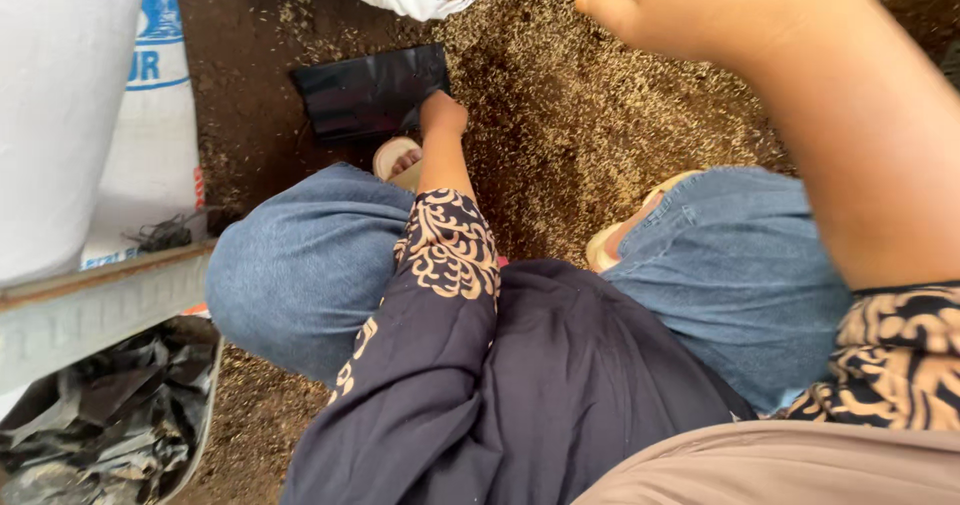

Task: The person scoops grains from a large pile on the floor using a scoop and fills black plastic bags. They repeatedly open bags, fill them with grains, and set them aside.

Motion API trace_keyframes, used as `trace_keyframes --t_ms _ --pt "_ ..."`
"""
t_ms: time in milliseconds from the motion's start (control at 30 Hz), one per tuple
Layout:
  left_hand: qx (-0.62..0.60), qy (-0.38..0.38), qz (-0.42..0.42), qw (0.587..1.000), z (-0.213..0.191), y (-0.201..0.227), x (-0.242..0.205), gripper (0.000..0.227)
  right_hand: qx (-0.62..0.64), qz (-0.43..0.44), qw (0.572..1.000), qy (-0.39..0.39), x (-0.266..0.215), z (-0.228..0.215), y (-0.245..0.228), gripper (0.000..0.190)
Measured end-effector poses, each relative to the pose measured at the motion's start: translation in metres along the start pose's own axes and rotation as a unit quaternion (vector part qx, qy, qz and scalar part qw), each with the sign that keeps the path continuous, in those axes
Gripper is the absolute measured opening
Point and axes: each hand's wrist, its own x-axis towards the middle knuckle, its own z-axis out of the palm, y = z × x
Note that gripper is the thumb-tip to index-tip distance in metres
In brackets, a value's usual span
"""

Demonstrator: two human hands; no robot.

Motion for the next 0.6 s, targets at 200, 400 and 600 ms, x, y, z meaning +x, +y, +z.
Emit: trace_keyframes --t_ms 200,400,600 --pt "0.000 0.120 -0.087 0.989 -0.031 0.034 -0.008 0.066 -0.068 -0.023 0.997 -0.032 0.029 0.030 0.028 0.027" --pt "-0.042 0.118 -0.079 0.989 -0.024 0.022 -0.004 0.045 -0.068 0.019 0.993 -0.098 0.065 0.060 0.059 0.029" --pt "-0.122 0.207 -0.044 0.970 -0.029 0.000 -0.007 0.022 0.028 0.057 0.992 -0.113 0.139 0.141 0.071 0.028"
